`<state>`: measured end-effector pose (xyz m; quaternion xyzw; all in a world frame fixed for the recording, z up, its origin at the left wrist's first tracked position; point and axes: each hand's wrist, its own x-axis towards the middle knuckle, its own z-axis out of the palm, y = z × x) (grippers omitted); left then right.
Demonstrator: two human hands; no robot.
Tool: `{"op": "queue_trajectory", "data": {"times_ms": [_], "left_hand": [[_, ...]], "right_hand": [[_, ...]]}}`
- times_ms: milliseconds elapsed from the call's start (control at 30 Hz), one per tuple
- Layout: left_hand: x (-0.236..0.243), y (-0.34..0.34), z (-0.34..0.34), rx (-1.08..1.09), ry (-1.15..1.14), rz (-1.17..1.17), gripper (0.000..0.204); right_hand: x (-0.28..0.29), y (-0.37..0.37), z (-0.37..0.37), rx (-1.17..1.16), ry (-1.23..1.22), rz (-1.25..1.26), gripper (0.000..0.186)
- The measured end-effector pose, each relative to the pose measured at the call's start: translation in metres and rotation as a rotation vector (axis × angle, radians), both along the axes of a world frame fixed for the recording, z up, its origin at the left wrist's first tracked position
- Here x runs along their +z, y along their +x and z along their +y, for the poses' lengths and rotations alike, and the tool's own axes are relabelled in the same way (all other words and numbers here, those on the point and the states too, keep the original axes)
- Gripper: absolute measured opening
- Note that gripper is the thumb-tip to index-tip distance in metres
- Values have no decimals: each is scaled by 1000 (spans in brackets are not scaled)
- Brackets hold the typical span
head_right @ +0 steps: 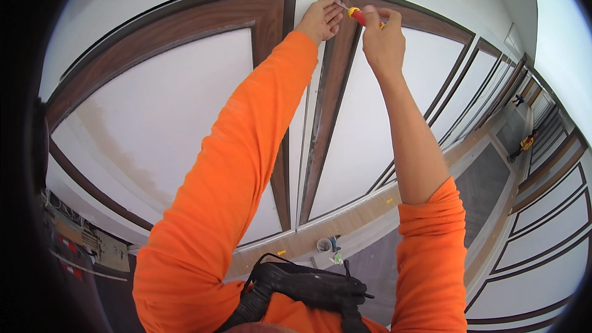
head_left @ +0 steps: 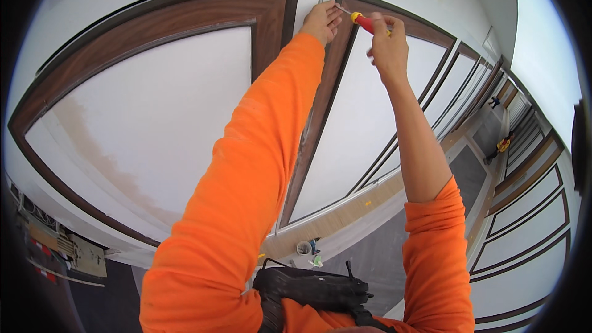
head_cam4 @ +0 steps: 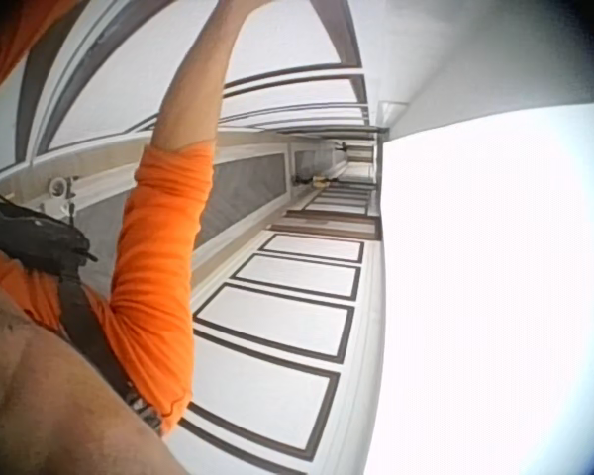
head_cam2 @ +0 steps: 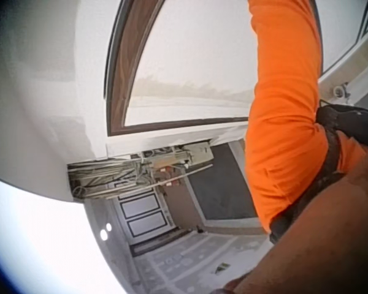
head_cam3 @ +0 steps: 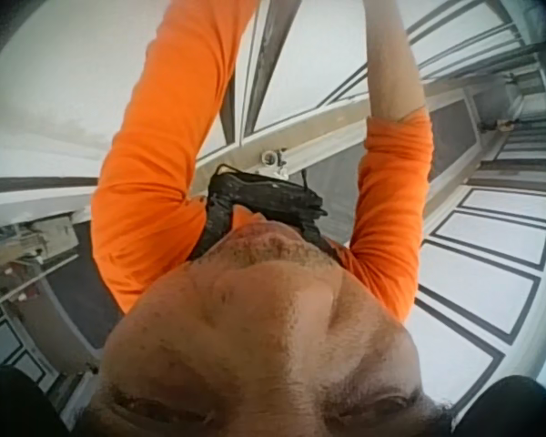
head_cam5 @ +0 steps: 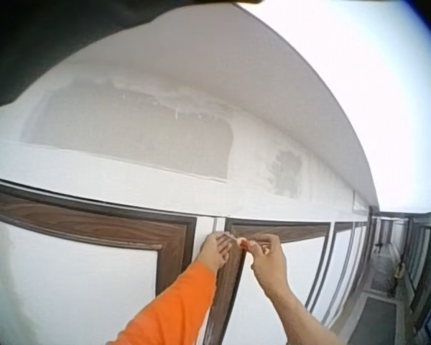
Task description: The person uses a screwdriver to fasten screws into the seams of a decorative ceiling panel. They repeatedly tighten screws along the joints between the white and brown sections of the ceiling.
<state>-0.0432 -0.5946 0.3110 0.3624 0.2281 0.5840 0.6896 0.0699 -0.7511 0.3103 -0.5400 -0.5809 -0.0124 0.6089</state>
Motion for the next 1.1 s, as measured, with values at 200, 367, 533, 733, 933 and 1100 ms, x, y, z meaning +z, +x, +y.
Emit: {"op": "queue_trajectory", "data": {"times_ms": [200, 367, 533, 733, 933, 1100], "left_hand": [[-1, -8, 2, -50, -32, -60, 23], [1, 3, -2, -61, -35, -66, 23], [-1, -6, 8, -30, -29, -30, 23], [2, 4, 8, -33, -57, -18, 26], [0, 6, 15, 32, -56, -32, 26], [-2, 2, 17, 12, -32, -110, 23]], "right_hand": [[-4, 1, 1, -85, 100, -231, 40], [-8, 11, 15, 79, 245, -171, 44], [13, -20, -14, -76, -117, -140, 43], [-1, -7, -4, -10, 145, -245, 43], [16, -8, -15, -3, -146, 30, 41], [13, -7, -10, 69, 64, -209, 37]]}}
